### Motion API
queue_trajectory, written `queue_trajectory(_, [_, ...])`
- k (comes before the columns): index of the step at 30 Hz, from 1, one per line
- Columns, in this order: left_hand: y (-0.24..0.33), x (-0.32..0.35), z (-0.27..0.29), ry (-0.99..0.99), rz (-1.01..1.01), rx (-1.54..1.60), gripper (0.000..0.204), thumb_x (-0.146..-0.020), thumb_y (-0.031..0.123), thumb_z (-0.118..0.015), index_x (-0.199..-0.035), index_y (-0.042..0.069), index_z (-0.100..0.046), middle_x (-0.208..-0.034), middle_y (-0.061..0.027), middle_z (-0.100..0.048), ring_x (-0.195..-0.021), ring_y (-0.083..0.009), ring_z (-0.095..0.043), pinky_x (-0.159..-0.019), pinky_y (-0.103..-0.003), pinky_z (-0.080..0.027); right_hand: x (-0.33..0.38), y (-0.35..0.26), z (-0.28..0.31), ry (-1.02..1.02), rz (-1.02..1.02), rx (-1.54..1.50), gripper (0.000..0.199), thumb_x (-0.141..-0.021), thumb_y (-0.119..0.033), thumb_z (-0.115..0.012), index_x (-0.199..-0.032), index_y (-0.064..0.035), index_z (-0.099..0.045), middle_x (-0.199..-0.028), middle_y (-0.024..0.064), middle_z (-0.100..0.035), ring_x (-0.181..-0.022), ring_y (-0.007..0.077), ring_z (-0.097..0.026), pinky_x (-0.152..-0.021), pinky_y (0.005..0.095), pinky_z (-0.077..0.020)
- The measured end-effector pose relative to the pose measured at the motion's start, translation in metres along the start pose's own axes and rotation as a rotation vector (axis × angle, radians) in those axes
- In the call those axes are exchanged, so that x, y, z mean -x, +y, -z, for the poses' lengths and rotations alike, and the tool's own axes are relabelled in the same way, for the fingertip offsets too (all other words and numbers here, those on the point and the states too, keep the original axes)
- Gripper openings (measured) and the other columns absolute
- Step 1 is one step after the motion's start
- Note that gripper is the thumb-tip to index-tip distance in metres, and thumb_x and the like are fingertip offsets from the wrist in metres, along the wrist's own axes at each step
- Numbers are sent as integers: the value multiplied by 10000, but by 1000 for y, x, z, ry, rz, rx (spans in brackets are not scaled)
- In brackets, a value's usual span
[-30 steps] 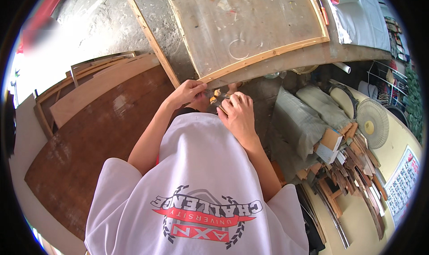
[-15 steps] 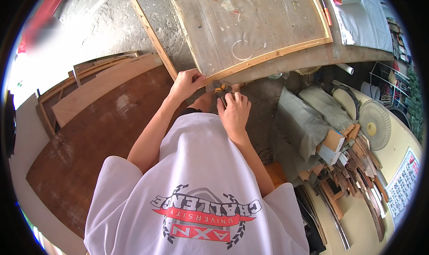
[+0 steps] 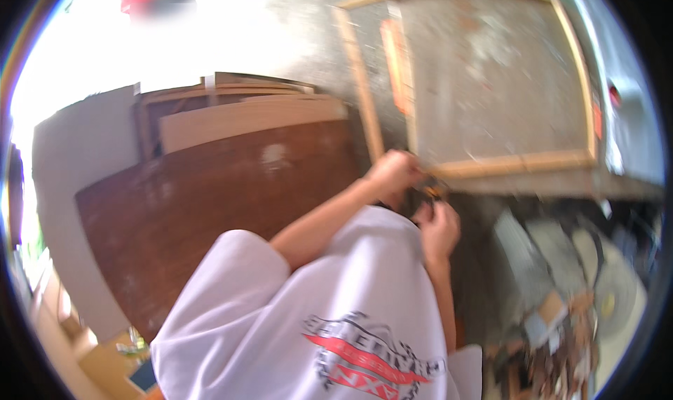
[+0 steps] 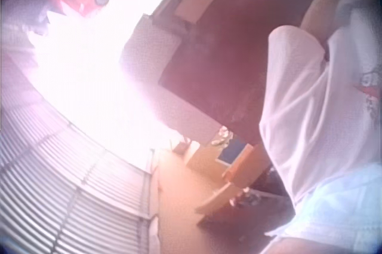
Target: The person assembles a rectangular wooden frame on a workbench. They use pliers to remove nails, a screwdriver to pry and adjust joints, and a hammer to tap pieces into place. The person handles the frame, tools, and a roll of white material during the process.
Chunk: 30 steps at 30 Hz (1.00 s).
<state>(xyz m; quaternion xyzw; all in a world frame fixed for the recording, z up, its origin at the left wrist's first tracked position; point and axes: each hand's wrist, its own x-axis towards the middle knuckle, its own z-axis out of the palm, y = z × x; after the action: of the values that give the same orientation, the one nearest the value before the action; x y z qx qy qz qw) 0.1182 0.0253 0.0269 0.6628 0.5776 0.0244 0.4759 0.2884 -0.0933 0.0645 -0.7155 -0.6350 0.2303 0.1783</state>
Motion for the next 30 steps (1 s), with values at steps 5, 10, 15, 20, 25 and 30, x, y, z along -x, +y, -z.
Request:
queue_trajectory(5, [-9, -5, -17, 98, -160, 106, 164, -769, 138, -792, -786, 9, -693, -772, -209, -702, -759, -398, -706, -682, -465, -556, 0, 34, -3, -22, 16, -194, 368, -984, -203, -686, -754, 0, -482, -659, 116, -485, -583, 302, -489, -568, 424, -402])
queue_trajectory(10, [-13, -2, -20, 145, -212, 122, 172, -758, 131, -775, -747, -16, -685, -750, -242, -683, -756, -440, -691, -686, -503, -551, 1, 51, -13, -94, -298, -685, 424, -1019, -211, -660, -728, -15, -422, -622, 4, -354, -589, 94, -351, -522, 322, -289])
queue_trajectory(15, [8, 11, 0, 134, 64, 559, 497, -1009, 420, -594, -831, -22, -737, -754, -222, -713, -764, -372, -735, -754, -461, -573, -8, 20, 30, -6, 31, -404, 397, -976, -187, -706, -734, -12, -444, -634, 28, -367, -569, 132, -352, -518, 347, -282])
queue_trajectory(20, [23, 38, 0, -434, 256, 779, 647, -1036, 623, -502, -1026, 13, -715, -669, -1, -530, -573, -119, -489, -532, -321, -440, -13, -14, 89, -171, 508, 36, 235, -827, -212, -781, -982, -53, -703, -945, 122, -643, -996, 342, -617, -869, 469, -502])
queue_trajectory(25, [25, 73, -22, -271, 253, 833, 461, -1063, 443, -568, -960, 21, -723, -707, 30, -561, -648, -82, -506, -582, -275, -427, -5, -12, 110, -268, 540, 158, 263, -835, -258, -771, -846, -44, -618, -1003, 141, -593, -1120, 346, -563, -945, 491, -431])
queue_trajectory(30, [-12, 108, -32, 44, 285, 816, 509, -1048, 443, -581, -730, 50, -641, -651, 25, -511, -595, -97, -450, -537, -278, -349, 12, 20, 99, -252, 293, -77, 268, -873, -252, -753, -840, -34, -601, -890, 117, -577, -965, 337, -594, -829, 476, -458])
